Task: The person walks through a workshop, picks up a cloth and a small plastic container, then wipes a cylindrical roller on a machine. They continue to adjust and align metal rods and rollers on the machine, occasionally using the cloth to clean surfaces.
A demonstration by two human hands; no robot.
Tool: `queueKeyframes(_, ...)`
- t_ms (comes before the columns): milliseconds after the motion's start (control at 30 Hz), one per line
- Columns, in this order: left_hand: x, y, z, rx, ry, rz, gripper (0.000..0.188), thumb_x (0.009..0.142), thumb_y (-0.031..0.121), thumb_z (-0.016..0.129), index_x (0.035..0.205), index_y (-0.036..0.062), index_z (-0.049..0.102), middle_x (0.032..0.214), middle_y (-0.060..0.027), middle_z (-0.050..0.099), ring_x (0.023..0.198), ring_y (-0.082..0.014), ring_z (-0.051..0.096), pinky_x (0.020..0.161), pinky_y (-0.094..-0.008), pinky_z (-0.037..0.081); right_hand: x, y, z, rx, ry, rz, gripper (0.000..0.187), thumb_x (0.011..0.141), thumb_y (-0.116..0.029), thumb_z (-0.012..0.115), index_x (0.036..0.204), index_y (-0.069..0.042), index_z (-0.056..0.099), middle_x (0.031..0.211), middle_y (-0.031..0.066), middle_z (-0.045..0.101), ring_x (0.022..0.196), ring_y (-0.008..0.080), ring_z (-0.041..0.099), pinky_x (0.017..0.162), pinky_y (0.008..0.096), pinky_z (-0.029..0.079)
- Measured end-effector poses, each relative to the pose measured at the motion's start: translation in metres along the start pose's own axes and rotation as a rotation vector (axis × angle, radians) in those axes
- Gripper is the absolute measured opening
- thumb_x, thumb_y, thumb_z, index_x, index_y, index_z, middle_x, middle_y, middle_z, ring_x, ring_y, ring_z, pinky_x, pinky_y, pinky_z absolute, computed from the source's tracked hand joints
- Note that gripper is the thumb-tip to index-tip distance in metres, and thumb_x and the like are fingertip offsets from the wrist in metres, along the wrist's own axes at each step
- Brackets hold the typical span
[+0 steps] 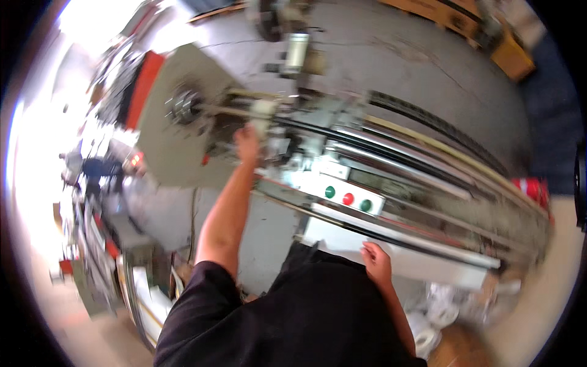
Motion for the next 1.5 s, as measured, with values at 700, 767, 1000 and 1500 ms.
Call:
queueKeyframes(700, 0.025, 0.071, 0.016, -0.286, -0.194, -0.19, 0.089, 0.092, 0.078, 0.07, 0.123, -0.0049, 0.076, 0.123, -0.0174, 0.074, 0.114, -0.028, 0.066, 0.102, -0.0427, 0.05, 0.233, -0.244, 0.187, -0.358, -0.096, -0.886, 0.042, 0.087, -0.017, 0.08, 0.126, -0.004, 0.071, 0.127, 0.0185, 0.072, 0.117, 0.039, 0.068, 0.101, 0.0495, 0.053)
queueKeyframes(767, 0.036, 0.058, 0.034, -0.027, -0.312, -0.141, 0.095, 0.102, 0.081, 0.047, 0.129, -0.0056, 0.074, 0.131, -0.0321, 0.072, 0.124, -0.0464, 0.067, 0.109, -0.0514, 0.049, 0.25, -0.248, 0.207, -0.397, -0.163, -0.905, 0.042, 0.083, -0.015, 0.08, 0.123, -0.003, 0.073, 0.129, 0.018, 0.072, 0.12, 0.0408, 0.067, 0.104, 0.0525, 0.052)
queueKeyframes(1000, 0.008, 0.074, -0.006, -0.507, -0.345, -0.237, 0.063, 0.107, 0.058, 0.062, 0.129, 0.0002, 0.074, 0.116, -0.008, 0.075, 0.096, -0.0213, 0.07, 0.088, -0.0402, 0.057, 0.272, -0.226, 0.264, -0.493, -0.216, -0.918, 0.016, 0.083, -0.015, 0.069, 0.094, -0.006, 0.076, 0.105, 0.0117, 0.073, 0.113, 0.0327, 0.066, 0.104, 0.044, 0.051)
queueKeyframes(1500, 0.008, 0.077, -0.018, -0.523, -0.352, -0.199, 0.064, 0.107, 0.06, 0.062, 0.118, -0.0021, 0.075, 0.107, -0.0084, 0.072, 0.092, -0.0184, 0.063, 0.084, -0.0377, 0.055, 0.265, -0.248, 0.264, -0.437, -0.233, -0.92, 0.019, 0.082, -0.011, 0.067, 0.097, -0.001, 0.076, 0.096, 0.0171, 0.073, 0.109, 0.0377, 0.07, 0.115, 0.0485, 0.05)
Point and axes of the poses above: each hand's wrist, its own x-axis towards the middle knuckle, its own z-axis out of the palm, y = z × x, the point moved 2 cm from there along x, towards the middle knuckle
